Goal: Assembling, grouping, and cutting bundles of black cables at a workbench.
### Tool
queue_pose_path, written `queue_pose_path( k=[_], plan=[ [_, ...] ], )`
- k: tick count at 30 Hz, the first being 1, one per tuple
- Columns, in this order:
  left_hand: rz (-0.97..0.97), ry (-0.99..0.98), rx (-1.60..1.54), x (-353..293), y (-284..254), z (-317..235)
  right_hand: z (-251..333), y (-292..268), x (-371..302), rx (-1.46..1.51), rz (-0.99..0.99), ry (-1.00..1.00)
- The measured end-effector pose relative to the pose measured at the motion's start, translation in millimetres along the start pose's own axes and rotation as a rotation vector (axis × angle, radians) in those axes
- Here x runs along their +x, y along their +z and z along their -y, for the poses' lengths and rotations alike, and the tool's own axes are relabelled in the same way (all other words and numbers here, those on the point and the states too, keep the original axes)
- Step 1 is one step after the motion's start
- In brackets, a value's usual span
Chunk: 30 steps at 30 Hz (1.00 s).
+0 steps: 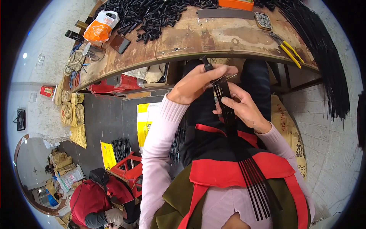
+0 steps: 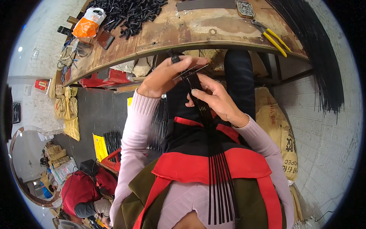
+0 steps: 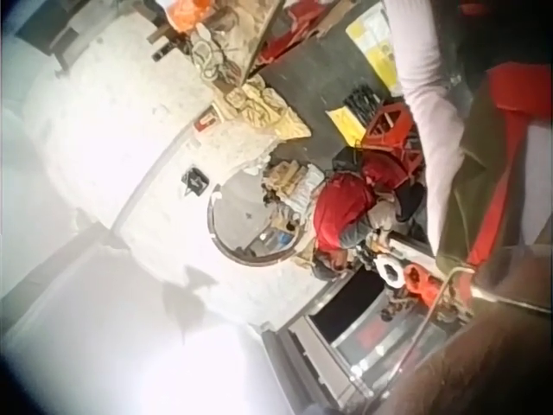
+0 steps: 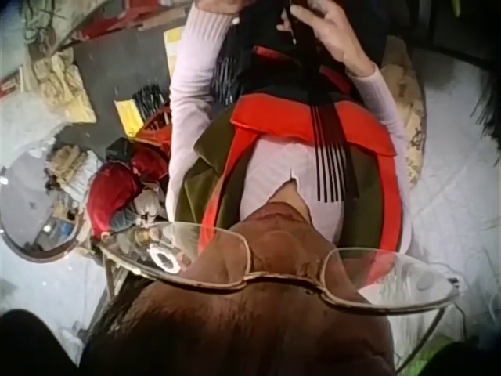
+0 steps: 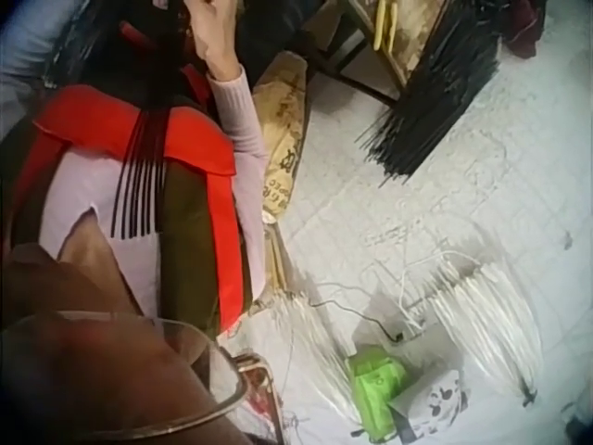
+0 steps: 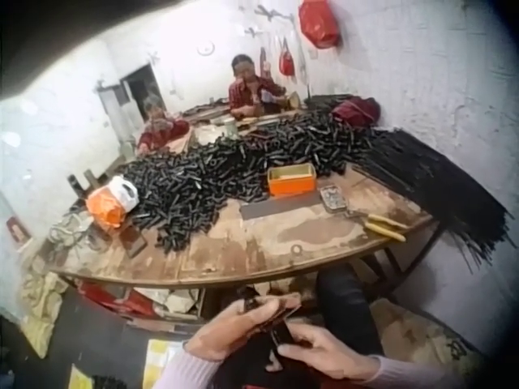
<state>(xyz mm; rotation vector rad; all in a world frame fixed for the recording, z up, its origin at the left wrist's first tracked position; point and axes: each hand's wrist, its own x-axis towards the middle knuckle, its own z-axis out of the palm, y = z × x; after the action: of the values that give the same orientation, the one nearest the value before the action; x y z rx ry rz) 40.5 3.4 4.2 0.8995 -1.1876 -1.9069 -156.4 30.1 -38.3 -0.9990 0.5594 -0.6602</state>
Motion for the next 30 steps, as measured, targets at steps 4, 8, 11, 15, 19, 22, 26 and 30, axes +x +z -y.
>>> queue_pose_path(
  k=[4, 8, 11, 15, 19, 22, 26, 30],
  plan=[
    [0.039, 0.13, -0.533, -14.2, -5.0, 22.3, 1.4, 3.1, 0.7, 0.086, -0.074, -0.01],
    [-0.449, 0.26, -0.099, -1.8, -4.4, 25.7, -1.1, -2.2, 1.4, 0.056, -0.042, 0.011],
    [-0.559, 0.276, 0.061, -4.6, 5.6, 14.4, -1.8, -0.6, 0.8, 0.079, -0.071, 0.01],
    [-0.467, 0.213, -0.138, -10.6, 5.8, 15.8, 0.0, 0.9, 2.5, 0.082, -0.057, 0.017],
    [-0.558, 0.291, -0.067, -6.0, 6.2, 24.4, -1.6, 0.7, 3.0, 0.031, -0.033, 0.013],
    [-0.605, 0.319, 0.075, -4.2, 6.5, 22.4, -1.3, 1.2, 2.2, 0.054, -0.073, 0.021],
    [-0.618, 0.32, -0.003, -4.5, 5.7, 20.1, -2.7, 0.4, 3.8, 0.075, -0.066, 0.019],
    [-0.637, 0.257, 0.007, -6.8, 4.0, 17.6, -2.4, -0.3, 5.4, 0.055, -0.052, 0.015]
  ],
)
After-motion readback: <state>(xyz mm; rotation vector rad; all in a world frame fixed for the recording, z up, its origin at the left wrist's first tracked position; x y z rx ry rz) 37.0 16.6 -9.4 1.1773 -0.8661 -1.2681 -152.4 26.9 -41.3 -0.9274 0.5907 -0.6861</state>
